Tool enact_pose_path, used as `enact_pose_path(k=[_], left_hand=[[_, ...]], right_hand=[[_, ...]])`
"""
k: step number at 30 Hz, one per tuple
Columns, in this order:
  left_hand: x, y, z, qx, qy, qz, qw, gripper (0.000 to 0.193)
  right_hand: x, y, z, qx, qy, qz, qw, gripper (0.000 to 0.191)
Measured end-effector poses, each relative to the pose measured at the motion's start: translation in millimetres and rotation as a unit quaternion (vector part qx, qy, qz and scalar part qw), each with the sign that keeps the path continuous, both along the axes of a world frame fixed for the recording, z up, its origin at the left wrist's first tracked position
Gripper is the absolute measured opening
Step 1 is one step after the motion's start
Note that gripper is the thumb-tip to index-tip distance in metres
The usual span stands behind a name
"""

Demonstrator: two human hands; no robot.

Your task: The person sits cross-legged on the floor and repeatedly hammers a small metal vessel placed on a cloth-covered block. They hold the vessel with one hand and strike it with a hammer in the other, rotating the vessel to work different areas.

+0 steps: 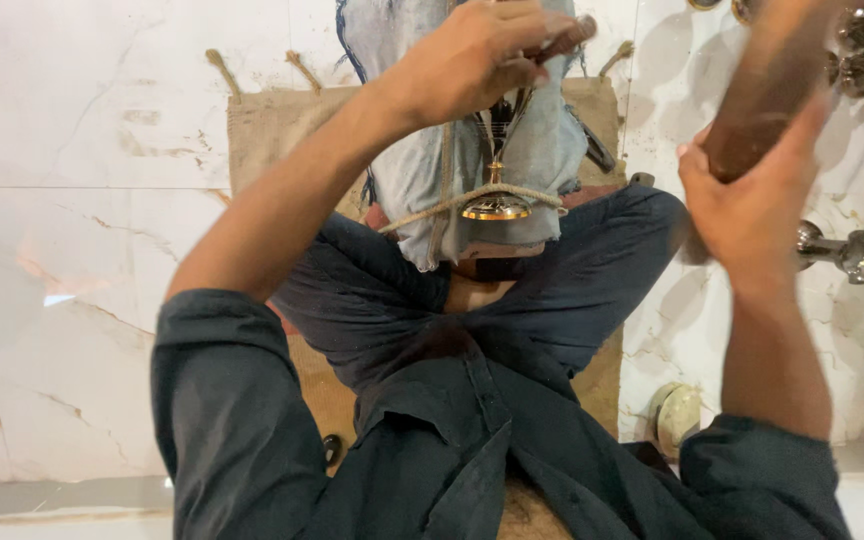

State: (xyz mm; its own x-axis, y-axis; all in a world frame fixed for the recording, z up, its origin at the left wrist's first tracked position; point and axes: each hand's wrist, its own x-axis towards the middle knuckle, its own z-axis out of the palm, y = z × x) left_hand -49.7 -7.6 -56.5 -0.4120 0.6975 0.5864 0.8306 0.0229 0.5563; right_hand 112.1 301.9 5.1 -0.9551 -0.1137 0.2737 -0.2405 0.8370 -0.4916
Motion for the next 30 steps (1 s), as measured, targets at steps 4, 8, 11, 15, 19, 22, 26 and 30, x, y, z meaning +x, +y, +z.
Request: enact_pose_path(k=[4,8,11,15,19,22,26,30], left_hand=[[15.3,-4.6,-19.9,0.045,-0.089,0.075,0.992,0.037],[35.7,1.7,-38.7,0.149,-0.092,0.155,0.972,0.04],[57.4,16.3,-48.7,0.204,-0.167,0.273,0.925,0.04],[78.7,34.8,-52.3,0.282,-0.218,0.349,0.867,0.022],[83.6,42.1,-48.6,0.307,-0.225,0.372,0.846,0.02],[84.4,40.9,-47.8,0.298,-0.218,0.374,0.851,0.02],[86.8,43.3,-53.1,0.275,-0.184,0.369,0.868,0.02],[84.9,53.5,-61.3,0.349,-0.222,0.381,0.827,0.033]], right_hand=[[-23.7,-10.3,49.9,0.277,0.078,0.066,0.955,0.078],[-36.5,-37.2,90.7,0.301,0.067,0.119,0.944,0.064],[-37.9,-58.5,112.1,0.407,0.086,0.145,0.898,0.06],[-41.1,-82.4,128.5,0.518,0.121,0.176,0.828,0.055],[-41.8,-96.0,141.1,0.556,0.154,0.202,0.792,0.049],[-40.7,-100.2,148.8,0.562,0.171,0.215,0.78,0.046],[-39.6,-93.2,155.0,0.545,0.166,0.228,0.79,0.042],[-47.7,-82.0,139.3,0.576,0.129,0.192,0.784,0.044]])
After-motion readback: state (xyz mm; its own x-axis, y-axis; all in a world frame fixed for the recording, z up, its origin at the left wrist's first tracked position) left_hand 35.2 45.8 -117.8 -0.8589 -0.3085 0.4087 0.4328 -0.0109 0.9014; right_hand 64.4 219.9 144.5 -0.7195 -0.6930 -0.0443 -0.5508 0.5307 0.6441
